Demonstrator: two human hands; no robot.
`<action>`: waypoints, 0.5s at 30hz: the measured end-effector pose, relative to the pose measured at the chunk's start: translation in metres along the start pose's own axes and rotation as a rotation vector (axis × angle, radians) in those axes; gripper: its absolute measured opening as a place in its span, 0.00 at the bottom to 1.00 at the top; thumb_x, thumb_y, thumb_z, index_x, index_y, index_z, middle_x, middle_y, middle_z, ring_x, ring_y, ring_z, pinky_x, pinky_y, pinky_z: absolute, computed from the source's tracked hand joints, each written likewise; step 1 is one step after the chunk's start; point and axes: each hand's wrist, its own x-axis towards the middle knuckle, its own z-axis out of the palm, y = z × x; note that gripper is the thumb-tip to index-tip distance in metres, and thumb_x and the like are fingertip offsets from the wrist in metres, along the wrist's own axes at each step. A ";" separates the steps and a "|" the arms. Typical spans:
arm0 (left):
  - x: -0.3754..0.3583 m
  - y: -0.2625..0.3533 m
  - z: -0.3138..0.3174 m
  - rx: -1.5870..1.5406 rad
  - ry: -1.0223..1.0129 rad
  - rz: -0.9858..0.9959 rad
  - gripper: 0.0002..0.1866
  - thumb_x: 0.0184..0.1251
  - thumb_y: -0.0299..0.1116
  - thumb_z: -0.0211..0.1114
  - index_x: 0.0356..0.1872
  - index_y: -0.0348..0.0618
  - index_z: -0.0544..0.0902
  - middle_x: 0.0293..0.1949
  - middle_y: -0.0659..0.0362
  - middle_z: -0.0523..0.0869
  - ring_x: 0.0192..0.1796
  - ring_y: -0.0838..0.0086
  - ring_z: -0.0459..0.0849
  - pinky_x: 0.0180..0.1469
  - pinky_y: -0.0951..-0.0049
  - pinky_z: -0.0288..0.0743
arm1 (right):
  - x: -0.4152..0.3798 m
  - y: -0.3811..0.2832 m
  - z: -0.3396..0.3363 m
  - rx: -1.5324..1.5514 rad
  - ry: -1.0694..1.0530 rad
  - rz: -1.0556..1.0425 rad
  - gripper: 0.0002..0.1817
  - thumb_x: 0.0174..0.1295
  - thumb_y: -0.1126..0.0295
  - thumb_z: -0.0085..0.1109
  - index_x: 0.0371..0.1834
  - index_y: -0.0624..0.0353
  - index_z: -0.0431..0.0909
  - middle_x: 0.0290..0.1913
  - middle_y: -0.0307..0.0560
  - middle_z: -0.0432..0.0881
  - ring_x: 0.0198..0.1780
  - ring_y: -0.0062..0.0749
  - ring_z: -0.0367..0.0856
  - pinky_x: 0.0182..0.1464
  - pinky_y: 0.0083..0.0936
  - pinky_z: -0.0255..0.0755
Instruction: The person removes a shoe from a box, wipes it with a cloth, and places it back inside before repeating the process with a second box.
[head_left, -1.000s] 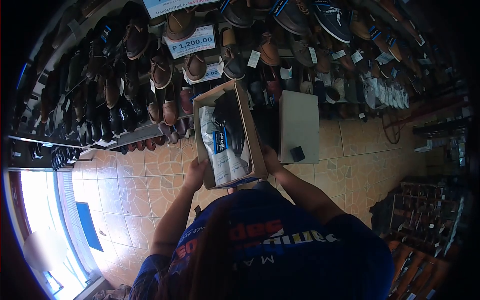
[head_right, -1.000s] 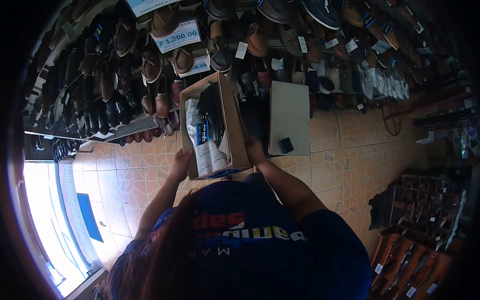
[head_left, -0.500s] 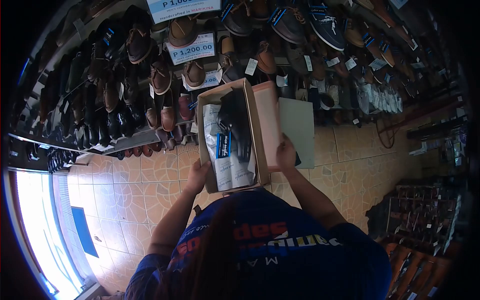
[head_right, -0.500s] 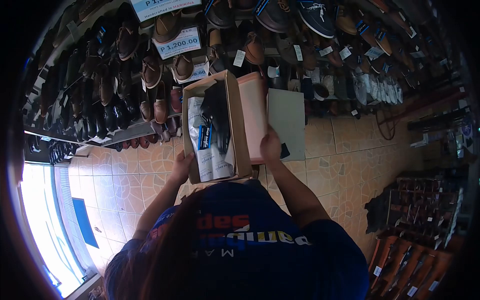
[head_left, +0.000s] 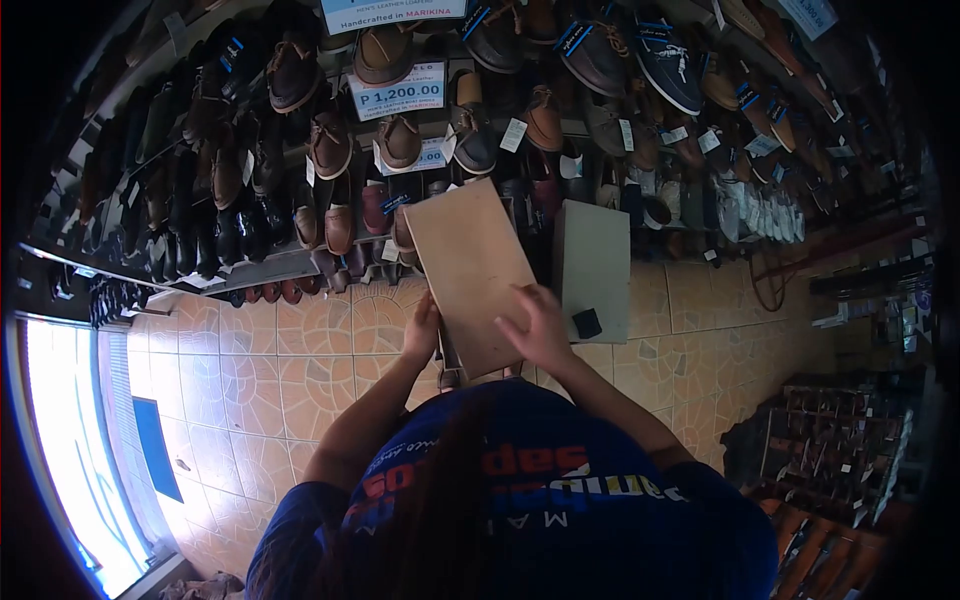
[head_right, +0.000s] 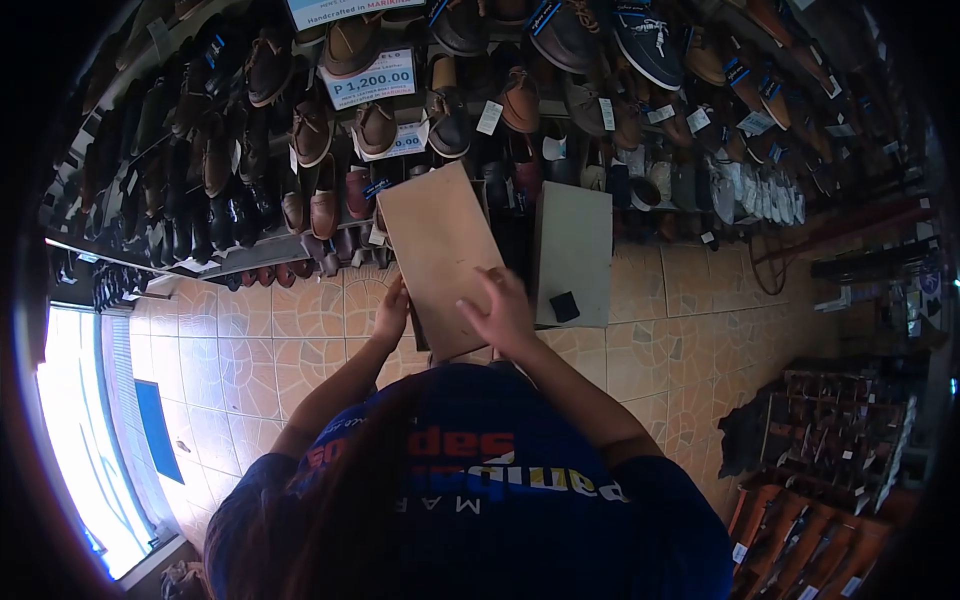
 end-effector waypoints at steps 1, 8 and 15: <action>0.003 -0.005 0.000 -0.140 0.078 0.044 0.21 0.68 0.44 0.49 0.57 0.46 0.72 0.46 0.57 0.79 0.50 0.70 0.77 0.49 0.66 0.70 | 0.003 0.018 0.008 -0.059 0.064 0.063 0.34 0.52 0.53 0.61 0.58 0.64 0.66 0.51 0.62 0.69 0.54 0.53 0.69 0.55 0.38 0.65; 0.000 0.060 0.000 0.157 0.114 -0.008 0.22 0.59 0.43 0.60 0.48 0.35 0.75 0.42 0.50 0.80 0.47 0.64 0.78 0.49 0.69 0.70 | 0.015 0.078 0.041 0.225 -0.021 0.453 0.35 0.54 0.53 0.59 0.57 0.69 0.64 0.52 0.64 0.73 0.52 0.55 0.73 0.56 0.39 0.65; 0.017 0.081 0.001 0.239 0.185 -0.029 0.24 0.51 0.42 0.66 0.45 0.35 0.74 0.40 0.50 0.80 0.44 0.61 0.79 0.47 0.66 0.71 | 0.015 0.050 0.036 0.601 0.226 0.588 0.26 0.53 0.66 0.63 0.52 0.68 0.68 0.46 0.59 0.77 0.48 0.45 0.78 0.49 0.32 0.70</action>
